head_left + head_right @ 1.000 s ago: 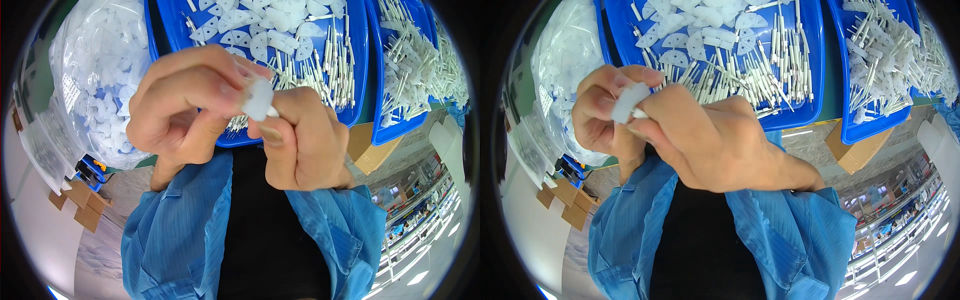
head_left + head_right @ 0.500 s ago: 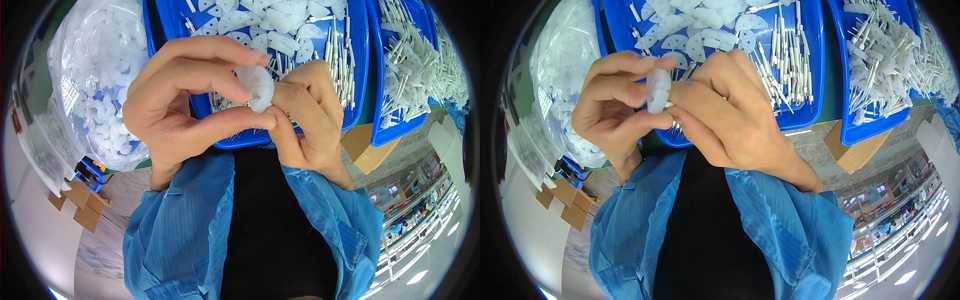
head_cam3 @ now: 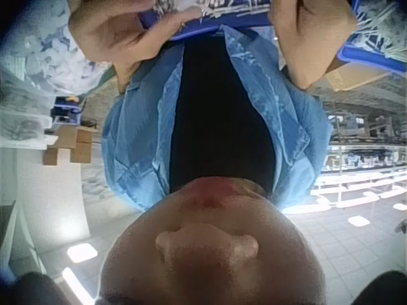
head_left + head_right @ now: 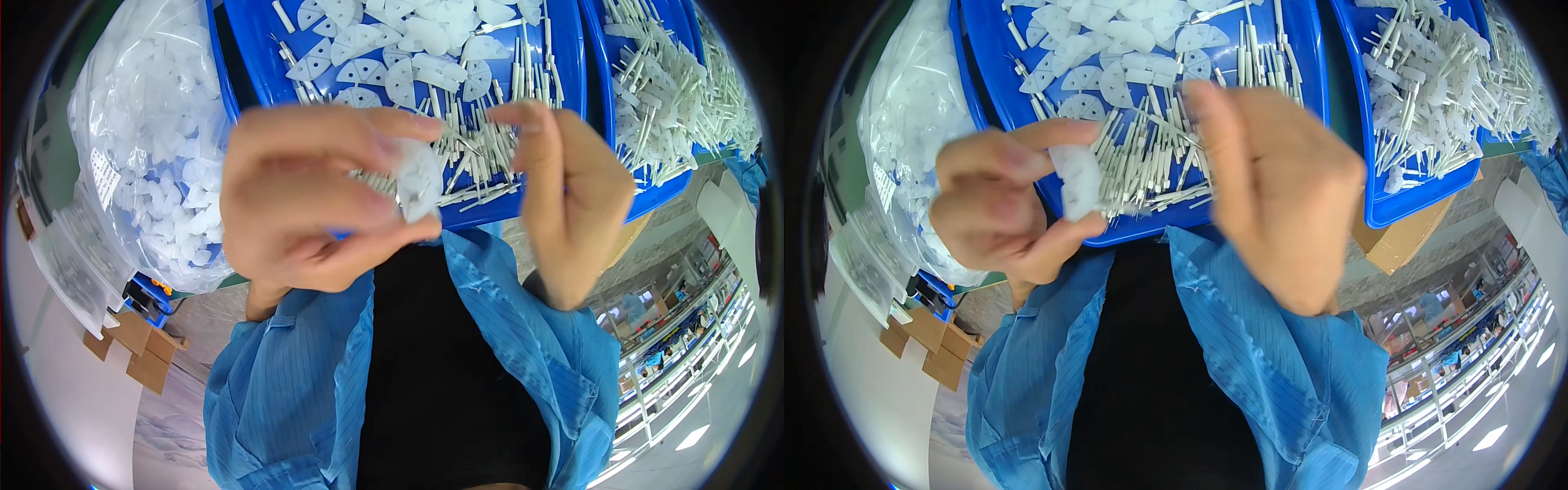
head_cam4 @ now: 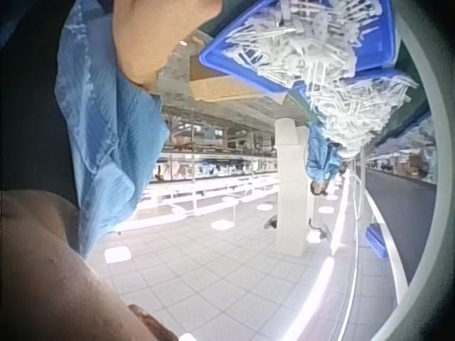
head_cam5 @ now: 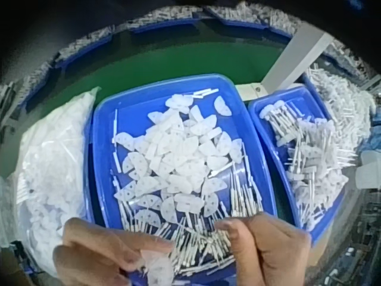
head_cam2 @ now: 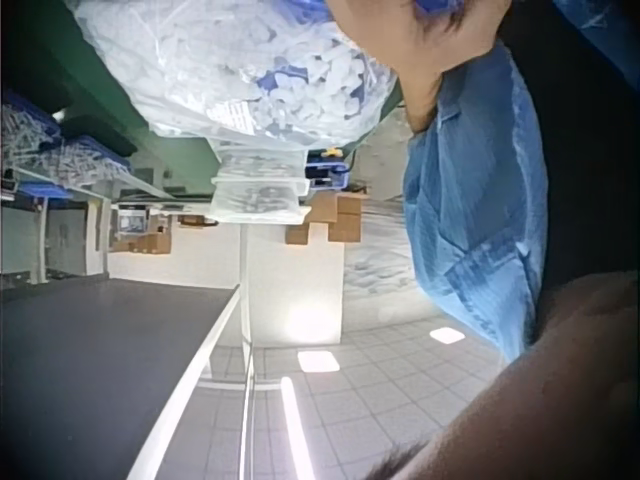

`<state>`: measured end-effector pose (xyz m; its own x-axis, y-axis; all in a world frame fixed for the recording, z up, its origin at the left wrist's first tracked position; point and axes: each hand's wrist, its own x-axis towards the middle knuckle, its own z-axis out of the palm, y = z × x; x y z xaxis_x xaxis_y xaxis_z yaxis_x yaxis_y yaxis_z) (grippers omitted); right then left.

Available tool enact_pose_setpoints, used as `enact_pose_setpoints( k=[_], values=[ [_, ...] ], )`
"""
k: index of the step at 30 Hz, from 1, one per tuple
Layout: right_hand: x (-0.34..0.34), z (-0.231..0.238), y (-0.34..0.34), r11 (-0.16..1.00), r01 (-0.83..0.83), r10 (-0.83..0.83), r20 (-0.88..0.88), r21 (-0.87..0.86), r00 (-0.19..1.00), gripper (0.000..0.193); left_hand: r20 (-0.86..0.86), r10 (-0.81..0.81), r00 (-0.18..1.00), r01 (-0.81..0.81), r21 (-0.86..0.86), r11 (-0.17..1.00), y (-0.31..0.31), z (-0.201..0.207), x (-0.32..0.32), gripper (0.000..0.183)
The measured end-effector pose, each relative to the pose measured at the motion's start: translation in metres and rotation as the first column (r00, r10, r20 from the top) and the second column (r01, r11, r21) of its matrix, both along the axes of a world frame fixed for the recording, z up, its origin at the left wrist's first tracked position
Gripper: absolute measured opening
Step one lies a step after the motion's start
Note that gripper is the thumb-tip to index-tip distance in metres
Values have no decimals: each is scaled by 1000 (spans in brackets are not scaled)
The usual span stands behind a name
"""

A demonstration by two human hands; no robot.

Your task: The person repeatedly picks up small white plastic components and thin rods from blue trays. They insert the rod into the plastic piece by hand and place the assembled unit into a separate tray. The process is continuous and repetitive throughout the clip.

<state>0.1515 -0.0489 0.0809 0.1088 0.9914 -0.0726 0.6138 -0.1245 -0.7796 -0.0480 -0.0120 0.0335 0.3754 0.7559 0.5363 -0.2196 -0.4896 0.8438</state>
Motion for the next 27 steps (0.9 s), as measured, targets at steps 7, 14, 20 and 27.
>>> enact_pose_setpoints(
  k=[7,14,20,27],
  values=[
    [10,-37,2,993,-69,18,458,94,889,12,23,245,969,-194,-540,819,-17,10,17,38],
    [19,-35,8,969,-128,110,93,212,990,17,35,300,953,-222,-594,773,-14,5,18,37],
    [-25,-1,-10,984,-177,167,-297,-7,940,19,4,313,950,-257,-560,787,-14,4,17,35],
    [-35,-13,-6,956,-186,183,34,228,983,10,4,322,947,-263,-567,780,-15,4,17,32]
  ],
)
